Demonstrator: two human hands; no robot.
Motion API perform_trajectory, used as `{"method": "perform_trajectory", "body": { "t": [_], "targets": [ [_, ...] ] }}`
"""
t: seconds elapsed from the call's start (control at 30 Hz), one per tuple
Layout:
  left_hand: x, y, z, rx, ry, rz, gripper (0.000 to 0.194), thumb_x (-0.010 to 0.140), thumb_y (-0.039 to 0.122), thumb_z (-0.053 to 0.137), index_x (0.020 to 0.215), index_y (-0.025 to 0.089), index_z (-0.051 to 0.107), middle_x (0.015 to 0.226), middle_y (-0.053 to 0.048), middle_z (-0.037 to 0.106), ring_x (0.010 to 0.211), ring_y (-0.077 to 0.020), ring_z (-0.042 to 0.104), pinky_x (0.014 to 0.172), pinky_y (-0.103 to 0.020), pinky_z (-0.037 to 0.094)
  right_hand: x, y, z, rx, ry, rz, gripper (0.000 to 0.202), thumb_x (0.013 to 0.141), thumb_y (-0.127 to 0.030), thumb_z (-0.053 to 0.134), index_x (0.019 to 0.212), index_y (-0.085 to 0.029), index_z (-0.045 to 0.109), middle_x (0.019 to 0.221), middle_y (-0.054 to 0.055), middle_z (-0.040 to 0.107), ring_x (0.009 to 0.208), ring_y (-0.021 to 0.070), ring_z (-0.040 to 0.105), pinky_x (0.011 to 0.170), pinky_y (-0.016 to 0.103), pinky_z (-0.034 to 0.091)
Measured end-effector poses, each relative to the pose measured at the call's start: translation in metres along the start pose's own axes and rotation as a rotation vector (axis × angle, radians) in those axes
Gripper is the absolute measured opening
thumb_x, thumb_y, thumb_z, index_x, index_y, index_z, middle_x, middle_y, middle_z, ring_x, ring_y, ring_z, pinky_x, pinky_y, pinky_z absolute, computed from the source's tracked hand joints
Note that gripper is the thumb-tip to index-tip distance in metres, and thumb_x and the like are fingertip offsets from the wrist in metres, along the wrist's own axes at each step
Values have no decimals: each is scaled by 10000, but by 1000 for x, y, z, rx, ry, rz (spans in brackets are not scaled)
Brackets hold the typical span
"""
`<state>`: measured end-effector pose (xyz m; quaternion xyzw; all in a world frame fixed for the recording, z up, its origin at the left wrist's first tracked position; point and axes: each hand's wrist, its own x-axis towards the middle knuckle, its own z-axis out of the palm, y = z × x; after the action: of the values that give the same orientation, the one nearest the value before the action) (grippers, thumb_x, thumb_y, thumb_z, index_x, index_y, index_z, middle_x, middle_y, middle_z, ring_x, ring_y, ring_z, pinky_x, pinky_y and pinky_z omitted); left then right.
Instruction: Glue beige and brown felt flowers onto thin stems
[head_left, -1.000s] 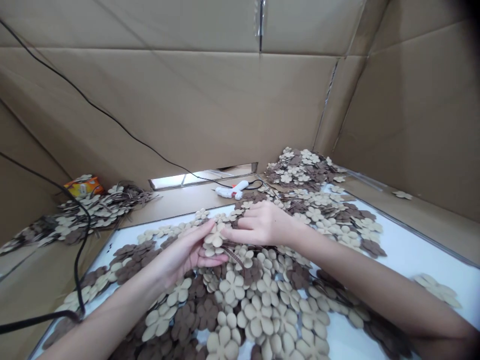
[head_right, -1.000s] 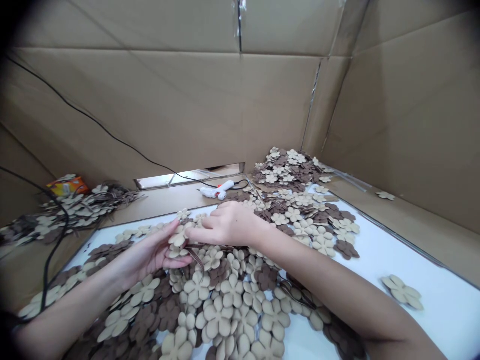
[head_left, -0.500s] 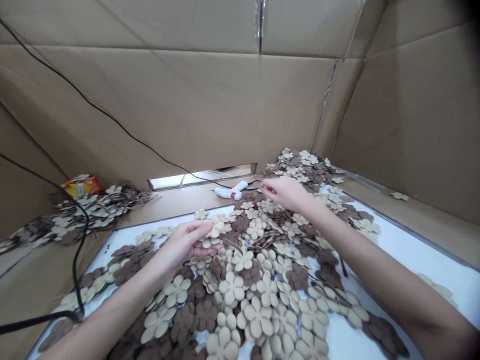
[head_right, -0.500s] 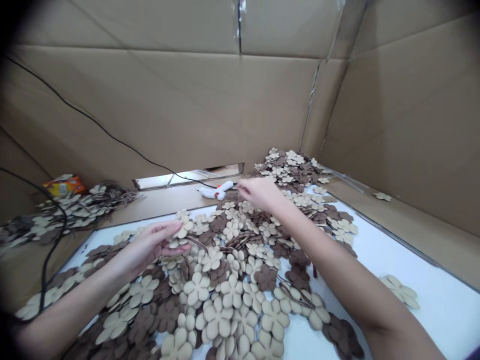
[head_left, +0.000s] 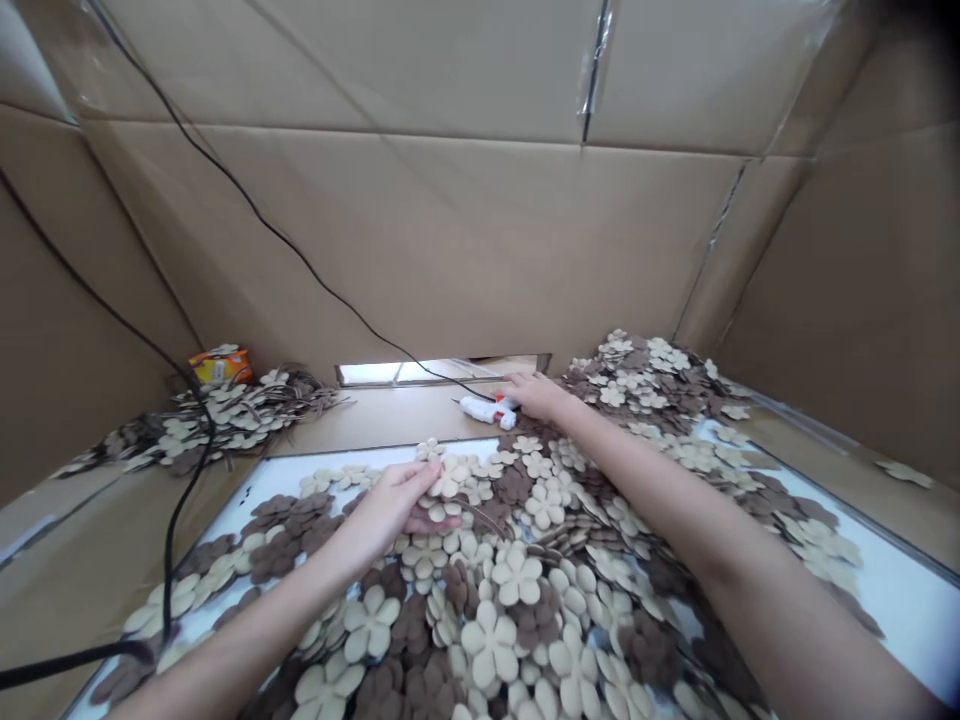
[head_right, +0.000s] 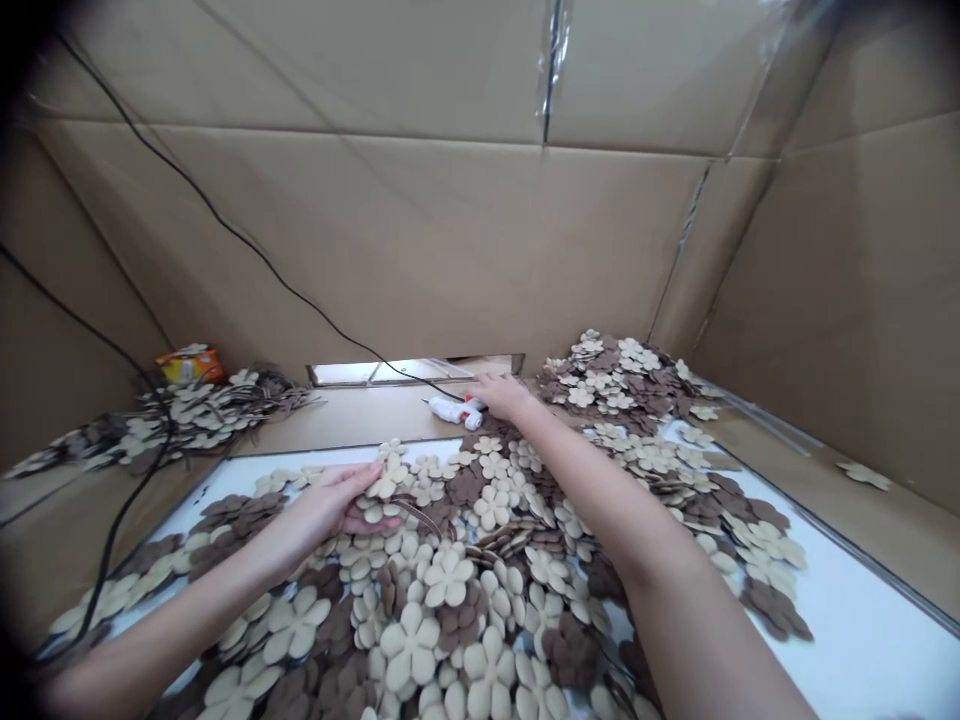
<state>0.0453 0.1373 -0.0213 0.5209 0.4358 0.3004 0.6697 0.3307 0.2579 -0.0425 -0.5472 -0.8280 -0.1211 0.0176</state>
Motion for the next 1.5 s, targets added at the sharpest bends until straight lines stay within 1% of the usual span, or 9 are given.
{"method": "perform_trajectory", "body": {
  "t": [0.13, 0.3, 0.5, 0.63, 0.7, 0.77, 0.93, 1.23, 1.5],
  "targets": [
    [3, -2, -1, -4, 11, 5, 341, 679, 460, 692, 725, 138, 591, 652, -30, 681, 632, -216, 675, 684, -371, 566, 22, 1, 10, 16, -34, -106, 350, 914, -196, 404, 1194, -320, 574, 1204, 92, 588, 1130, 262, 510, 956, 464, 298],
    [6, -6, -2, 31, 21, 30, 345, 694, 482, 663, 717, 144, 604, 701, -37, 683, 689, -242, 670, 661, -373, 561, 17, 8, 4, 97, 63, -166, 297, 841, -164, 510, 1114, -225, 609, 1091, 125, 618, 1041, 251, 543, 958, 444, 296],
    [7, -9, -4, 82, -12, 44, 343, 722, 501, 625, 699, 159, 597, 741, -28, 674, 701, -230, 672, 685, -359, 558, -33, 12, -18, 342, 346, -138, 259, 844, -268, 515, 1080, -179, 571, 1075, 108, 612, 959, 227, 571, 794, 307, 426],
    [8, -8, -4, 94, 17, -2, 316, 721, 481, 633, 713, 168, 598, 683, -13, 661, 662, -221, 681, 657, -334, 544, -78, -3, -29, 527, 437, -196, 351, 869, -449, 456, 942, -133, 591, 826, 80, 651, 714, 188, 609, 625, 264, 462],
    [7, -7, -3, 86, 21, -19, 312, 710, 477, 645, 716, 167, 603, 684, -11, 664, 650, -217, 682, 659, -330, 537, -95, -17, -36, 596, 407, -279, 394, 833, -526, 490, 838, -153, 618, 728, 47, 657, 621, 160, 606, 569, 239, 456],
    [5, -7, -2, 99, -6, -21, 319, 718, 485, 634, 729, 167, 613, 711, -14, 679, 660, -215, 684, 667, -322, 527, -105, -31, -43, 697, 337, -411, 338, 827, -478, 544, 804, -152, 631, 726, 51, 670, 641, 152, 621, 604, 231, 458],
    [0, -10, -3, 369, -12, 74, 404, 820, 520, 486, 805, 152, 651, 682, -41, 707, 594, -175, 632, 516, -221, 416, -108, -54, -52, 694, 254, -409, 124, 816, -289, 609, 795, -166, 603, 758, 39, 641, 694, 138, 593, 657, 227, 418],
    [-6, -3, -1, 514, -10, 164, 451, 859, 509, 410, 784, 146, 666, 655, -44, 708, 497, -146, 519, 475, -220, 341, -108, -52, -52, 639, 207, -365, 90, 808, -259, 607, 780, -177, 582, 750, 22, 619, 690, 135, 566, 646, 220, 382],
    [-7, -5, -3, 525, -5, 195, 464, 864, 522, 392, 740, 159, 653, 693, -38, 701, 554, -165, 552, 527, -230, 370, -108, -50, -54, 642, 192, -378, 111, 821, -263, 578, 758, -171, 566, 710, 16, 599, 651, 119, 556, 620, 207, 379]
  ]
}}
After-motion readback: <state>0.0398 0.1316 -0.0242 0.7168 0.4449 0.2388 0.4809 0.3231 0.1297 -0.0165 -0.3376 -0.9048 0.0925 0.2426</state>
